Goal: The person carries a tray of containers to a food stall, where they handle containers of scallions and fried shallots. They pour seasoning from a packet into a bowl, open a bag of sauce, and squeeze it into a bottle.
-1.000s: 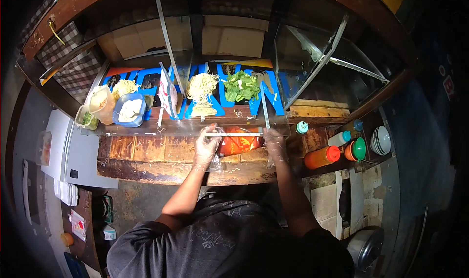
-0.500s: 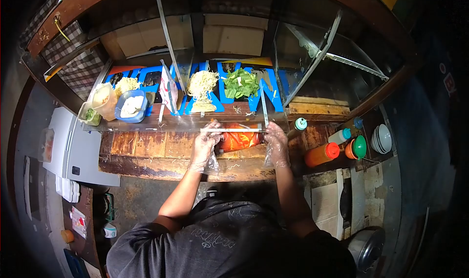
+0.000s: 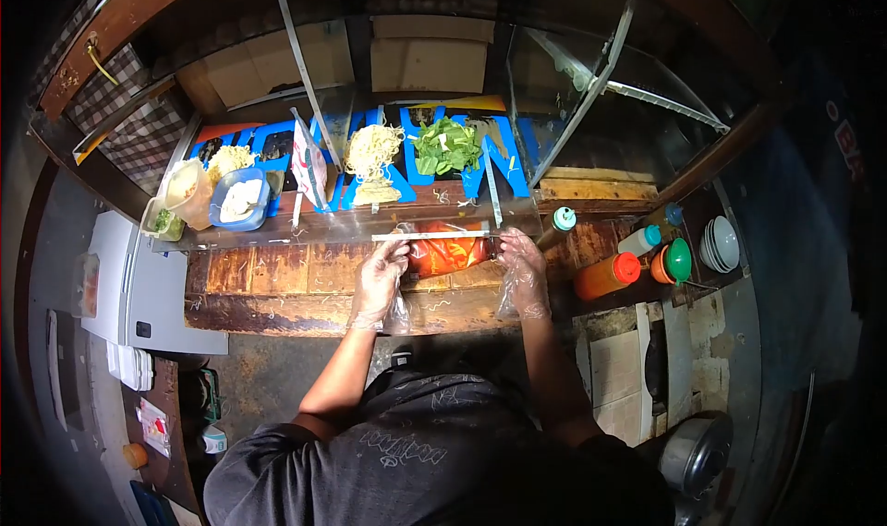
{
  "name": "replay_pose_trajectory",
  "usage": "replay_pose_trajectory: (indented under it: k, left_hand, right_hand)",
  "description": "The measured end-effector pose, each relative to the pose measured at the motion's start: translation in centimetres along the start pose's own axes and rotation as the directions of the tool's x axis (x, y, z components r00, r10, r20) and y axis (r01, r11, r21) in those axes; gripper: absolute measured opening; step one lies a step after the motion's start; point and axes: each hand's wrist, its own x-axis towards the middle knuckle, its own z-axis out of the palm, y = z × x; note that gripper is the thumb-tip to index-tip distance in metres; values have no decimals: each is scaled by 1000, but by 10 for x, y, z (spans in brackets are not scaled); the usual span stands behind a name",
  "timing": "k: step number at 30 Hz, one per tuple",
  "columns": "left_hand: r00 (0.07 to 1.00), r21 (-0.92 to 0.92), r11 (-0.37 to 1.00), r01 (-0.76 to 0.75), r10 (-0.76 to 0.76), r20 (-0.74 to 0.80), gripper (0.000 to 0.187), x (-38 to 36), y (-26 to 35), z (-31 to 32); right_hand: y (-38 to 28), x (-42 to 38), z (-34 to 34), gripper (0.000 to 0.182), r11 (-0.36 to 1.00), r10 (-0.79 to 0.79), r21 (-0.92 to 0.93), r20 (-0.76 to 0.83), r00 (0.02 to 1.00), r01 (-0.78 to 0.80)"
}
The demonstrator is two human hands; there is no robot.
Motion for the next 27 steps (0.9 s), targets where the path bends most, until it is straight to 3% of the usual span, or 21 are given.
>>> replay_pose_trajectory:
  k: [1,4,5,8,11,14,18,20,22,24,27]
  left_hand:
    - [1000,0,1000,1,-1,5,48,2,1,0]
    - [978,479,853,-207,188,88,47,0,13,3]
    - [968,562,789,-248,219,121,48,-3,19,6]
    - [984,415,894,-171,175,29,48,-6,23,20]
    - [974,456,861,-225,202,100,45,-2,13,18]
    - [972,459,861,-218,152,177,42,-4,15,24]
    - [936,491,801,-343,247,251,40,-5,6,33]
    - [912,554,730,-401,257,320,43,-8,6,41]
    - [916,507,777,-373,222,334,46,-8,3,49]
    - [914,557,747,-363,170,368,47,-10,4,55]
    - [903,575,731,-367,131,410,48,-5,-2,62]
  right_hand:
    - [0,-1,-1,53,1000,-10,-9,-3,1000,10]
    - [0,-3,-3,54,1000,-11,-12,-18,1000,10]
    - [-1,-3,-4,55,1000,-6,-7,-29,1000,6]
    - [2,-4,-9,56,1000,-21,14,-32,999,22]
    - [5,-4,-17,56,997,-47,-58,28,999,49]
    - [-1,-12,-13,55,1000,-23,11,-29,999,23]
    - [0,-20,-24,51,998,-41,-48,-20,999,40]
    - [3,-23,-33,49,990,-66,-128,-5,998,65]
    - [4,-28,-41,45,981,-124,-152,0,992,123]
    - [3,-32,-47,43,923,-175,-353,-23,984,156]
    - [5,-35,-55,42,850,-237,-495,-54,970,180]
